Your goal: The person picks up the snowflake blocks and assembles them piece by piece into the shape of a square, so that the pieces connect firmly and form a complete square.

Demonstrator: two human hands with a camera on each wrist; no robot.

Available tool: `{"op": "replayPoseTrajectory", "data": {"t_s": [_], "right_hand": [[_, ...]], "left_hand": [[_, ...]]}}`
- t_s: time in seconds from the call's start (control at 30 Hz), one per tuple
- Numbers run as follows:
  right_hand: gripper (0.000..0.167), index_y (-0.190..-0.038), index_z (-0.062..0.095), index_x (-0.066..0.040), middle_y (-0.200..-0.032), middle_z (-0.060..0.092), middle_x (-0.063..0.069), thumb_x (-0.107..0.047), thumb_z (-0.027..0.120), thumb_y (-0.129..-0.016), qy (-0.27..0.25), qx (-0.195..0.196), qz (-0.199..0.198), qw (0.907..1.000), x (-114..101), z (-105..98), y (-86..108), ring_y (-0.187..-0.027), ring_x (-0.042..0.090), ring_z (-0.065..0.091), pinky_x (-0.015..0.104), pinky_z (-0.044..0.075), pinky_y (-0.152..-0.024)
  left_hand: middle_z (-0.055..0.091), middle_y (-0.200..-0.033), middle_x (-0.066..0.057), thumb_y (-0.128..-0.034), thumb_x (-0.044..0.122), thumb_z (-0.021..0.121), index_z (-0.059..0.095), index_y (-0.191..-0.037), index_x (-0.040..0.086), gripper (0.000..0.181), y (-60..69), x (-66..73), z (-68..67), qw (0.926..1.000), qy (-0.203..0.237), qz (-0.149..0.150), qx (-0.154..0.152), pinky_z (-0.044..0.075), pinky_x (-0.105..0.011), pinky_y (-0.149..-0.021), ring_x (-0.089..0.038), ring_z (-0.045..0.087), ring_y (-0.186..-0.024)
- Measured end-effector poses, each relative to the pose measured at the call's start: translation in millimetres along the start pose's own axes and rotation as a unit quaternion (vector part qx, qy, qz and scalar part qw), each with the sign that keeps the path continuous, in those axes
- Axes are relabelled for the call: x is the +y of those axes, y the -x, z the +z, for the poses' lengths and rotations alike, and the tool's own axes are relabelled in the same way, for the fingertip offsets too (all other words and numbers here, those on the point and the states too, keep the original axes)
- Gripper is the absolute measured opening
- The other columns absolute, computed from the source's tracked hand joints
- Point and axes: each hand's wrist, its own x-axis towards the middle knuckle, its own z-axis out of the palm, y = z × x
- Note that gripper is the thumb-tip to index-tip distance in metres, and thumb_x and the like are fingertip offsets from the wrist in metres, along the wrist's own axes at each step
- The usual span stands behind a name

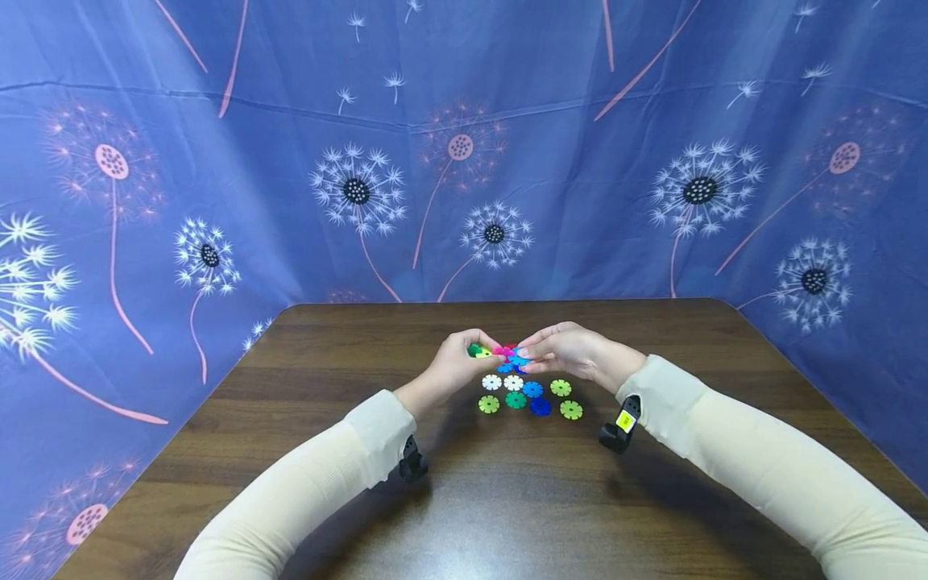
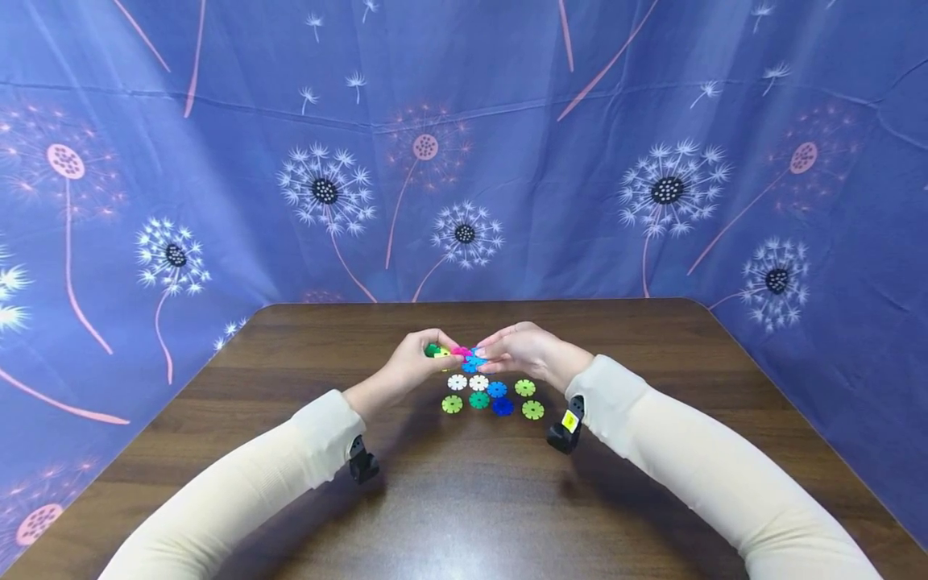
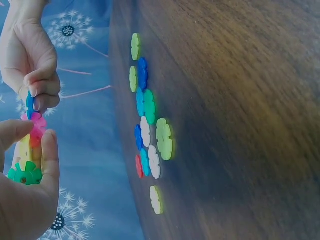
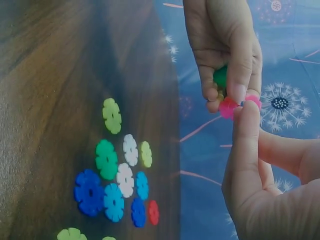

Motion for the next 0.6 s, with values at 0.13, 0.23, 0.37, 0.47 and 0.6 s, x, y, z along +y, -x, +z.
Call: {"op": "replayPoseTrajectory", "data": {"t_s": [0.13, 0.23, 0.37, 0.47, 0.6], "right_hand": [[0.022, -0.113, 0.055, 0.013, -0.086, 0.067, 0.008, 0.005, 0.058, -0.092, -0.014, -0.005, -0.004, 0.9999, -1.3, -0.5, -0.2, -0.079, 0.017, 0.069, 0.026, 0.057, -0.078], [0.027, -0.117, 0.052, 0.014, -0.085, 0.068, 0.007, 0.004, 0.057, -0.093, -0.016, -0.012, -0.008, 0.9998, -2.7, -1.8, 1.0, -0.08, 0.018, 0.07, 0.027, 0.057, -0.079], [0.03, -0.121, 0.05, 0.015, -0.087, 0.069, 0.008, 0.004, 0.056, -0.094, -0.017, -0.015, -0.005, 0.9997, -4.1, -3.4, 2.4, -0.082, 0.018, 0.07, 0.027, 0.057, -0.08], [0.027, -0.116, 0.055, 0.013, -0.088, 0.069, 0.008, 0.002, 0.06, -0.092, -0.02, -0.027, -0.008, 0.9994, -2.8, -4.9, 3.5, -0.083, 0.018, 0.07, 0.027, 0.057, -0.081], [0.025, -0.109, 0.061, 0.01, -0.091, 0.068, 0.01, -0.002, 0.068, -0.088, -0.03, -0.053, -0.018, 0.998, 0.4, -6.7, 5.4, -0.084, 0.018, 0.07, 0.028, 0.057, -0.082]], "left_hand": [[0.066, -0.081, -0.005, -0.0838, 0.013, 0.076, 0.067, -0.099, 0.004, 0.02, -1.0, 1.7, -1.8, 0.9997, 0.019, 0.005, -0.012, 0.054, -0.026, -0.066, -0.011, 0.06, -0.067], [0.067, -0.086, -0.008, -0.0837, 0.015, 0.076, 0.067, -0.106, 0.007, 0.026, -0.9, 3.7, -4.5, 0.9994, 0.025, 0.005, -0.025, 0.056, -0.027, -0.068, -0.02, 0.065, -0.074], [0.067, -0.093, -0.006, -0.0819, 0.023, 0.079, 0.068, -0.109, 0.015, 0.031, -1.5, 7.0, -7.9, 0.9993, -0.026, 0.005, -0.027, 0.055, -0.03, -0.068, -0.021, 0.064, -0.075], [0.067, -0.092, -0.003, -0.0798, 0.028, 0.081, 0.07, -0.106, 0.017, 0.03, -1.8, 8.9, -9.5, 0.9976, -0.066, 0.004, -0.022, 0.052, -0.027, -0.064, -0.014, 0.059, -0.07], [0.067, -0.092, -0.002, -0.0779, 0.028, 0.082, 0.072, -0.103, 0.018, 0.029, -1.7, 9.1, -11.6, 0.9959, -0.088, 0.005, -0.02, 0.05, -0.025, -0.061, -0.012, 0.057, -0.072]]}}
